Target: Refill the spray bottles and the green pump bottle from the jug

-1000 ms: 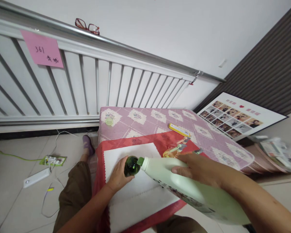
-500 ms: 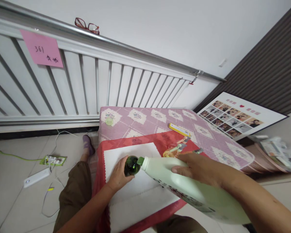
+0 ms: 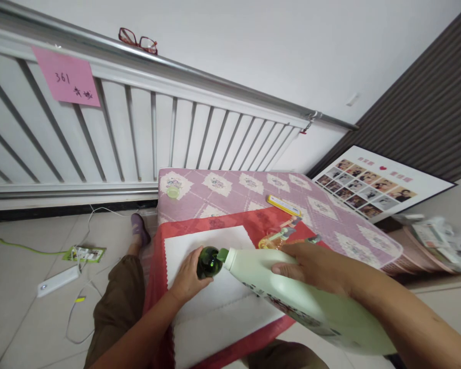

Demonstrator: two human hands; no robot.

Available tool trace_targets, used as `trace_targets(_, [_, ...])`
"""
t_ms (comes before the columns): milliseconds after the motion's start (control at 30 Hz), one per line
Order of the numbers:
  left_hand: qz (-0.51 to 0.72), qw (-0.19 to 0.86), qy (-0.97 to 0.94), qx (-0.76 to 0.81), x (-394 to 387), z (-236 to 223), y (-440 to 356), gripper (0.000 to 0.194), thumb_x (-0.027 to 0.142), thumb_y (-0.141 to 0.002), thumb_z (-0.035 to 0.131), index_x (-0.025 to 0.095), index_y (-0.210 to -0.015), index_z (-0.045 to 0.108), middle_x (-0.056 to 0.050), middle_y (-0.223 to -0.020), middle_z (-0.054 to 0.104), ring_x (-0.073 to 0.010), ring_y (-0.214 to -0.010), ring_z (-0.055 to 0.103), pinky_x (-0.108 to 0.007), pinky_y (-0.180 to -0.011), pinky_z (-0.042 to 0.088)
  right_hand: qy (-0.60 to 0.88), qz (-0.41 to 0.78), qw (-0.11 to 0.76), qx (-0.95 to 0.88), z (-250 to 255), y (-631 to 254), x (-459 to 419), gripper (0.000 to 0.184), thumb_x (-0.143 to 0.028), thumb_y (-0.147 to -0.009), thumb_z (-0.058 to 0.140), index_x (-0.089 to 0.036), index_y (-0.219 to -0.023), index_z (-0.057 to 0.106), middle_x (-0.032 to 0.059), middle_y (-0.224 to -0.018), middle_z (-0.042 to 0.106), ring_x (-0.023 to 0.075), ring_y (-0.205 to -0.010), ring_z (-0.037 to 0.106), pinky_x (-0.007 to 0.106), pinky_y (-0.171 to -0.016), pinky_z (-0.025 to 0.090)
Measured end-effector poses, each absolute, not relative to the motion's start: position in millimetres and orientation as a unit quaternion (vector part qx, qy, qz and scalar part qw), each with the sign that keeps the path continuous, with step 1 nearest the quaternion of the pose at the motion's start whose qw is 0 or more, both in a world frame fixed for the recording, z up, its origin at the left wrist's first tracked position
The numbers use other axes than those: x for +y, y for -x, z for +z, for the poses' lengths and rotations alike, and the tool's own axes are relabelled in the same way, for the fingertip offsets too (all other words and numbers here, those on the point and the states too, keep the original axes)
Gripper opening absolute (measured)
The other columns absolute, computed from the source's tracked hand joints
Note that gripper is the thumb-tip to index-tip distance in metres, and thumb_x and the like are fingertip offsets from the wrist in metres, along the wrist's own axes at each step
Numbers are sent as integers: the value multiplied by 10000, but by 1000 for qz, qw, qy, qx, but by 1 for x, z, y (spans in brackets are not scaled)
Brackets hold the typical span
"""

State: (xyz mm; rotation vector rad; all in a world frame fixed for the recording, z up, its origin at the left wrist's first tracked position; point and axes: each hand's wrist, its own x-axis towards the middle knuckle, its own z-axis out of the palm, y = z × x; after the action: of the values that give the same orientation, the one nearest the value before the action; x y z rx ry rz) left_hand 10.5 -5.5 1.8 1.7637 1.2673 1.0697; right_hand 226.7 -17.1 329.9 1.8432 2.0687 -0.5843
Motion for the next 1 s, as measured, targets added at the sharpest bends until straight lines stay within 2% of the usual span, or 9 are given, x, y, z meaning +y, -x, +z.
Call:
trace_targets(100, [413,353,-682,490,-5,3,-10,933,237,-634,759,230,-1458,319,-132,-1459,476,-327,-1351,443,-516,-1145,354,-637,-244,180,709,331,-227,-16,553,-702,-838,443,-223,-986,677,115,-1032,726,311,-948,664,377,-813,499])
trace_targets(267, [410,353,-683,490,-5,3,-10,926,239,-636,755,223,-1455,323,-138,-1453,481,-329,-1352,441,-518,-1145,355,-637,-254,173,707,332,-227,-14,537,-695,-825,461,-223,-957,682,116,-1015,732,317,-926,661,387,-807,495])
trace_targets(400, [409,352,-685,489,-5,3,-10,924,226,-632,755,202,-1450,325,-149,-1449,481,-330,-1349,444,-522,-1141,359,-648,-247,158,703,332,-225,-16,564,-704,-815,463,-225,-1008,690,122,-1092,724,334,-1005,654,387,-837,496])
trace_targets(533, [414,348,-686,486,-5,3,-10,927,218,-634,752,215,-1453,317,-135,-1451,480,-322,-1353,441,-518,-1146,353,-638,-254,160,709,333,-223,-16,532,-691,-818,462,-221,-917,690,100,-962,740,306,-896,673,367,-776,504])
trace_targets(700, [412,347,-686,489,-5,1,-11,929,232,-631,756,224,-1452,319,-132,-1452,481,-326,-1349,445,-515,-1146,355,-638,-244,168,711,334,-222,-16,562,-702,-820,443,-219,-973,685,110,-1042,733,318,-965,665,372,-823,502])
trace_targets(867, [411,345,-687,490,-5,-1,-11,926,243,-632,754,223,-1450,322,-135,-1456,477,-328,-1352,441,-516,-1147,355,-637,-239,145,718,332,-220,-18,544,-690,-820,426,-214,-896,678,94,-923,739,295,-868,676,358,-757,505])
trace_targets(1000, [414,342,-686,490,-5,-1,-11,926,235,-630,749,220,-1451,321,-133,-1451,482,-331,-1349,444,-526,-1142,359,-636,-247,152,715,332,-222,-17,551,-710,-805,452,-215,-913,669,98,-947,731,303,-894,671,373,-778,507])
